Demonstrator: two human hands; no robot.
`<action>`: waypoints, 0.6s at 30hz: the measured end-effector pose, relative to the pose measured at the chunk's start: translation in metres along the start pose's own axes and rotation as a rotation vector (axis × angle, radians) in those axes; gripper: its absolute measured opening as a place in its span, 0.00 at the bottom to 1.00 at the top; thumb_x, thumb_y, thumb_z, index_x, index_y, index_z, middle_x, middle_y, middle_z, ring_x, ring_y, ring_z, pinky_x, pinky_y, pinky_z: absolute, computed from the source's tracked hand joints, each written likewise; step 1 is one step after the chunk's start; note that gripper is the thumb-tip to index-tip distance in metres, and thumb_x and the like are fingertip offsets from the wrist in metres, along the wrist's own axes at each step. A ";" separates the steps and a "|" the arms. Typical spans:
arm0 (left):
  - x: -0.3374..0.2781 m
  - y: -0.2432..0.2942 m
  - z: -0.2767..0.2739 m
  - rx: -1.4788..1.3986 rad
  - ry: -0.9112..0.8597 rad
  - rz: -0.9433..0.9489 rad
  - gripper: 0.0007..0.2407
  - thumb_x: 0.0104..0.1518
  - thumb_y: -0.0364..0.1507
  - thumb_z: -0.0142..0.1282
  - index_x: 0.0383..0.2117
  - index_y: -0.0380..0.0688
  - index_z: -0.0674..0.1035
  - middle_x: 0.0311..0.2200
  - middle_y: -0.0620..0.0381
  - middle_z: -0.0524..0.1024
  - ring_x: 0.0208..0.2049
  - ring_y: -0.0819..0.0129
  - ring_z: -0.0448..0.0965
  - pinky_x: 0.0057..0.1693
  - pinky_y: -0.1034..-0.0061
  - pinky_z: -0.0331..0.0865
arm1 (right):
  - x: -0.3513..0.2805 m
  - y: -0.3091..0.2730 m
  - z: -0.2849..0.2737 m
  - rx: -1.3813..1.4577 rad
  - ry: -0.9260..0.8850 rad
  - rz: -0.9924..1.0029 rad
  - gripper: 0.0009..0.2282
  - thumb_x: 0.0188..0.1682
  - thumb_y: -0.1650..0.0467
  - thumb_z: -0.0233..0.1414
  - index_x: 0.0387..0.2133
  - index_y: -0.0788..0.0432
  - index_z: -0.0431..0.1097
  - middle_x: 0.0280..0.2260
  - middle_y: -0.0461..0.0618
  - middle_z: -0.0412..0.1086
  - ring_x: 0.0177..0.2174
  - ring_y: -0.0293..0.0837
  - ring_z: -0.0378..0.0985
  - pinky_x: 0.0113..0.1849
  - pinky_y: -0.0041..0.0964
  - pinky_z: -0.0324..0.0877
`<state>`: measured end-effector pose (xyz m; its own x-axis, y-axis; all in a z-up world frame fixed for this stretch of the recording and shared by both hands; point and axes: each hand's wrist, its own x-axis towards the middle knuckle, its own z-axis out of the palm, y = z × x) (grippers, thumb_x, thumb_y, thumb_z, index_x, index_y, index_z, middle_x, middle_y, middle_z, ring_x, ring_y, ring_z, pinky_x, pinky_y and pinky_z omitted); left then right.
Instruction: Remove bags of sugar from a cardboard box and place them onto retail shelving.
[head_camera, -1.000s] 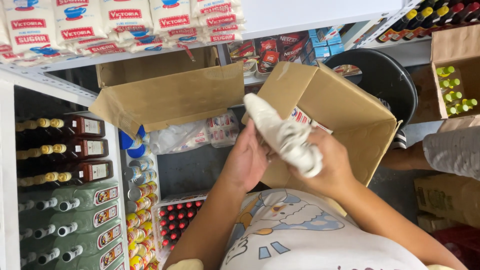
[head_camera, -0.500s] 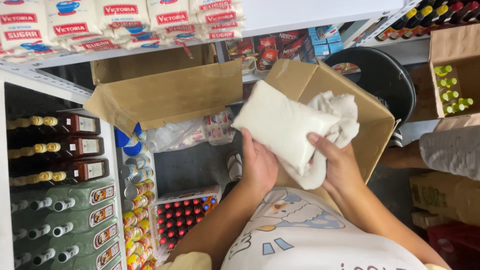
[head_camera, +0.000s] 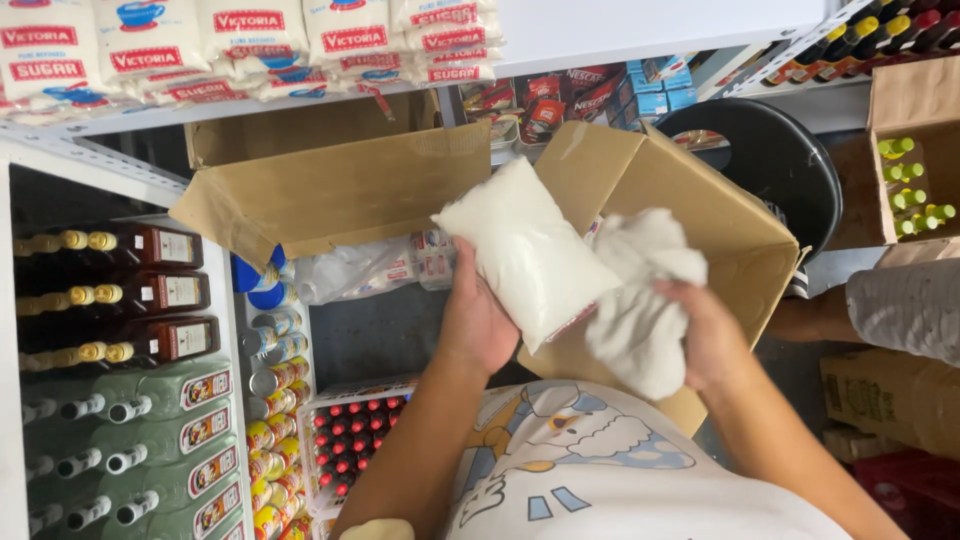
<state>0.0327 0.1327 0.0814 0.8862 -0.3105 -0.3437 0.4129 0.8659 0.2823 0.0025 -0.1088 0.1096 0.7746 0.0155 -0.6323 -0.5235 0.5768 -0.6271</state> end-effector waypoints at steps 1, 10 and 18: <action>0.000 0.002 -0.005 -0.003 0.007 0.002 0.33 0.62 0.54 0.39 0.69 0.46 0.59 0.67 0.53 0.63 0.67 0.56 0.64 0.70 0.56 0.57 | 0.001 -0.009 0.002 -0.002 0.001 0.008 0.25 0.44 0.70 0.52 0.55 0.69 0.65 0.45 0.61 0.76 0.42 0.53 0.81 0.47 0.47 0.74; -0.003 0.002 -0.011 0.089 -0.167 -0.170 0.33 0.63 0.54 0.38 0.69 0.45 0.58 0.66 0.50 0.64 0.67 0.55 0.65 0.69 0.53 0.60 | 0.011 -0.058 0.076 -1.157 -0.150 -1.008 0.29 0.48 0.82 0.45 0.67 0.60 0.58 0.61 0.59 0.65 0.60 0.54 0.67 0.61 0.43 0.61; 0.008 0.005 -0.029 0.107 -0.058 -0.230 0.27 0.68 0.47 0.33 0.68 0.45 0.61 0.65 0.56 0.67 0.64 0.64 0.68 0.68 0.63 0.61 | 0.025 -0.041 0.134 -1.670 -0.471 -0.987 0.28 0.35 0.77 0.55 0.55 0.51 0.71 0.57 0.50 0.69 0.58 0.57 0.68 0.54 0.54 0.60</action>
<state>0.0355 0.1459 0.0542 0.7758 -0.5192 -0.3586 0.6222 0.7243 0.2971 0.0911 -0.0228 0.1804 0.8195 0.5630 0.1064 0.5277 -0.6692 -0.5232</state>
